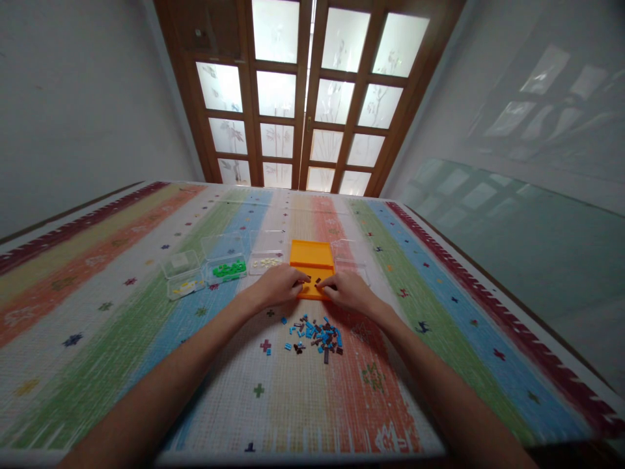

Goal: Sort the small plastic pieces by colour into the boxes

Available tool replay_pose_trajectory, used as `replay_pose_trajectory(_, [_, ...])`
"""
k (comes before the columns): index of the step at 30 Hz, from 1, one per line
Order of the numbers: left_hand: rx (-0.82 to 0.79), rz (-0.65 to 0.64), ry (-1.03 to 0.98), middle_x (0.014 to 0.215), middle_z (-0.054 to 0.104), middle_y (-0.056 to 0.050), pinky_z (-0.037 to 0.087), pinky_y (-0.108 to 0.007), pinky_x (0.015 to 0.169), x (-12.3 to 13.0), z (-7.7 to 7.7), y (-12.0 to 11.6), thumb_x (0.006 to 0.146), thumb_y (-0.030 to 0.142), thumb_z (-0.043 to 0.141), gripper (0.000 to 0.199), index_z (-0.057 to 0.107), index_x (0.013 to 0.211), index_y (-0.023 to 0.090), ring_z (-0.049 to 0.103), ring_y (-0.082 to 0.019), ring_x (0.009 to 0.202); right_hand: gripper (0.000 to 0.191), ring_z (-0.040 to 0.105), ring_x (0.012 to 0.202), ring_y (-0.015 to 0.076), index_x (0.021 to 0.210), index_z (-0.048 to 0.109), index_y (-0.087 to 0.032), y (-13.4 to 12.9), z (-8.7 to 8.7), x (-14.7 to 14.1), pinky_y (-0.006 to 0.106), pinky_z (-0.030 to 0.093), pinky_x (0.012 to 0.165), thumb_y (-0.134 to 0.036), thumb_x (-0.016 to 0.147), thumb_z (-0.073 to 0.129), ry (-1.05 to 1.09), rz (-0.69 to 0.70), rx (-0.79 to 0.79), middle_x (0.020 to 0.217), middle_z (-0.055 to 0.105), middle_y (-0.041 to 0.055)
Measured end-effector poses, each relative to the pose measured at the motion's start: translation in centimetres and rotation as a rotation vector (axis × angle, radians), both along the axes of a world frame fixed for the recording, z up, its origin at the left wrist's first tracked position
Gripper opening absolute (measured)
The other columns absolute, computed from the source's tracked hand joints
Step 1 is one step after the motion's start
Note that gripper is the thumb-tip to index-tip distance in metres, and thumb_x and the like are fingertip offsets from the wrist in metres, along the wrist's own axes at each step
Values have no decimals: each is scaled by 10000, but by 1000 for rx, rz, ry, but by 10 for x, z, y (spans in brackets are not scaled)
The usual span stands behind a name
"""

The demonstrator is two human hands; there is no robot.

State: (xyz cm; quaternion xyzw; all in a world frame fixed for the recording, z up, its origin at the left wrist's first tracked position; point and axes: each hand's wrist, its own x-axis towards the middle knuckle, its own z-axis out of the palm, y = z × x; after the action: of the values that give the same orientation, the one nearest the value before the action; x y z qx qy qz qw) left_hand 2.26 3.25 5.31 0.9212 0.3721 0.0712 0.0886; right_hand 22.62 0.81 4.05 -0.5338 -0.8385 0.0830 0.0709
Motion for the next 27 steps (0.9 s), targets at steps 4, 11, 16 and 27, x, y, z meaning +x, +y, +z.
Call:
replay_pose_trajectory(4, [19, -15, 8, 887, 778, -88, 454, -265, 669, 1, -5, 1, 848, 148, 514, 295, 774, 978, 196, 682, -185, 742, 271, 541, 568, 114, 760, 782, -174, 0, -2, 1, 260, 252, 545, -146, 879, 540, -29, 6, -32, 733, 749, 64])
replay_pose_trajectory(11, [10, 10, 49, 901, 769, -94, 464, -289, 672, 5, -5, 2, 868, 160, 498, 301, 767, 997, 198, 681, -200, 745, 280, 541, 586, 120, 816, 790, -176, 1, -3, 1, 263, 256, 558, -168, 904, 524, -20, -9, 0, 767, 753, 72])
replay_pose_trajectory(16, [39, 29, 140, 853, 759, -95, 464, -281, 653, 12, -4, 4, 894, 194, 481, 286, 763, 940, 190, 675, -204, 736, 277, 566, 603, 130, 823, 794, -176, 1, 0, 2, 271, 256, 555, -159, 892, 526, -64, -18, 17, 789, 766, 82])
replay_pose_trajectory(27, [33, 24, 125, 782, 750, -81, 467, -277, 660, 12, -10, 5, 855, 188, 516, 256, 772, 837, 199, 672, -196, 725, 299, 677, 737, 174, 996, 805, -203, 3, -3, 6, 254, 402, 630, -168, 885, 530, -7, -29, 20, 949, 787, 89])
